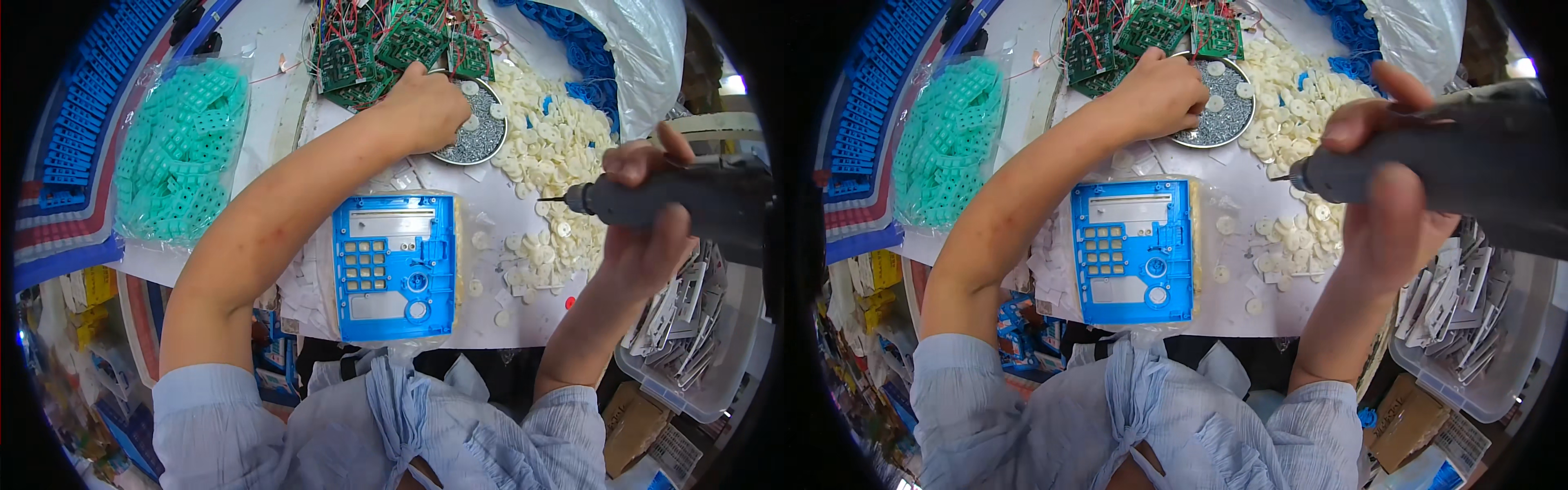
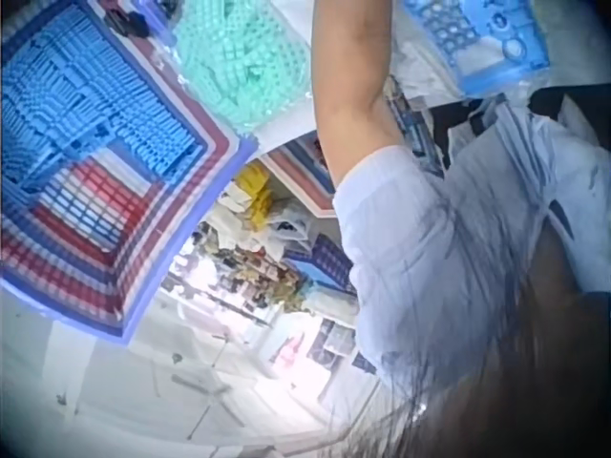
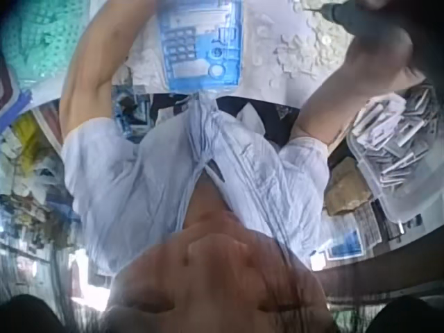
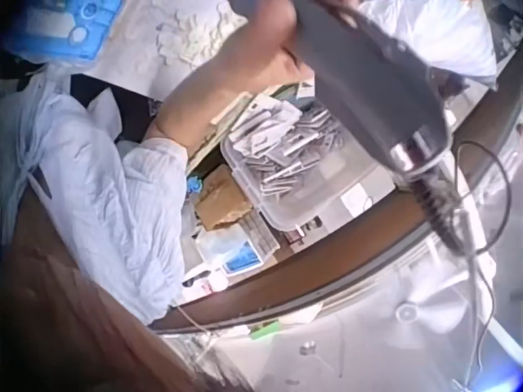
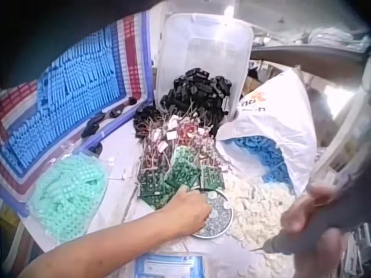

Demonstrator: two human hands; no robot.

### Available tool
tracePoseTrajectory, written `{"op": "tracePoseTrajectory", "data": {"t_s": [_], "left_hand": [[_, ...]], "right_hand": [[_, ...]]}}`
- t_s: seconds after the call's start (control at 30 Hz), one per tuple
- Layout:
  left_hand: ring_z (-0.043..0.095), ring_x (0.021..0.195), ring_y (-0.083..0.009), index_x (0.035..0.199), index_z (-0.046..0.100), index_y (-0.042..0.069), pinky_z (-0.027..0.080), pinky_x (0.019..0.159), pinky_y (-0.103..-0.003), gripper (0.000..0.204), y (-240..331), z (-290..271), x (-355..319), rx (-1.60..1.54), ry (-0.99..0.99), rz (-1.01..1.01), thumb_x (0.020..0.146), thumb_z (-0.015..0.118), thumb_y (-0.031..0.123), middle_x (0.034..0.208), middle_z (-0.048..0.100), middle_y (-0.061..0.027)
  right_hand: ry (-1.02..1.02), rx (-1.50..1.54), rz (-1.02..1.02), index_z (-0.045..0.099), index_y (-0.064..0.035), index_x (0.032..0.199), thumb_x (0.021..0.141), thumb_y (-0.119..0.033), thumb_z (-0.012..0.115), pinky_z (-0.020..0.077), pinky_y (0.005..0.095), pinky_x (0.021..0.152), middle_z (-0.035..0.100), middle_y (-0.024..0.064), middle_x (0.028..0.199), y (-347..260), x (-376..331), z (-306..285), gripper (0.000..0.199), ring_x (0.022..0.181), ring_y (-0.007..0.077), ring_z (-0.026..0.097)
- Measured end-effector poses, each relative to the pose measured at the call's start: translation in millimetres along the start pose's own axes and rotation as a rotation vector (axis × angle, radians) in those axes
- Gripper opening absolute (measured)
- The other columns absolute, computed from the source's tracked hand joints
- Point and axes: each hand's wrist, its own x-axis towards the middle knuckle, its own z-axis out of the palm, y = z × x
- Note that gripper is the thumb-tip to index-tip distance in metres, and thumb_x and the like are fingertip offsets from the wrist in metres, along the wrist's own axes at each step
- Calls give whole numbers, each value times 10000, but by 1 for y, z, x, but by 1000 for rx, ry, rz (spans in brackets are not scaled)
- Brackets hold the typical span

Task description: Assemble an electronic device by installing the circuit board and housing components using an electric screwdriver.

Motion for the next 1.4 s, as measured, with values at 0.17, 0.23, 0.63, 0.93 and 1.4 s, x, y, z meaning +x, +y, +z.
{"op": "tracePoseTrajectory", "data": {"t_s": [0.17,0.23,0.63,0.93,1.4], "left_hand": [[651,897,-248,864,719,139,401,876,-462,87,-2,13,1,-18,284,2,854,682,217,850,693,-47],[648,914,-250,888,709,135,397,881,-464,99,0,12,6,23,203,-73,869,671,225,842,690,-51],[615,887,-194,923,673,149,348,946,-461,119,83,-48,-135,-523,187,46,820,730,134,848,634,5],[624,786,-178,875,710,143,358,922,-440,125,99,-43,-163,-752,291,-135,782,794,139,773,645,8],[633,868,-257,902,678,89,413,929,-461,207,81,-57,-145,-564,393,-105,764,805,178,910,676,-51]], "right_hand": [[80,-44,35,511,39,1361,947,-263,639,399,378,800,526,73,875,17,-3,28,528,874,206,487],[87,-48,72,513,38,1346,944,-243,644,402,381,815,514,63,865,17,-3,34,507,872,203,483],[-121,453,120,505,-160,1283,930,-300,761,478,318,593,551,-25,674,-5,-41,70,457,570,121,506],[-123,486,185,514,-184,1174,912,-308,785,473,322,555,522,-43,619,-14,-42,100,396,514,119,491],[11,411,40,495,-47,1250,915,-151,743,510,377,671,561,59,714,2,-44,78,429,640,171,539]]}}
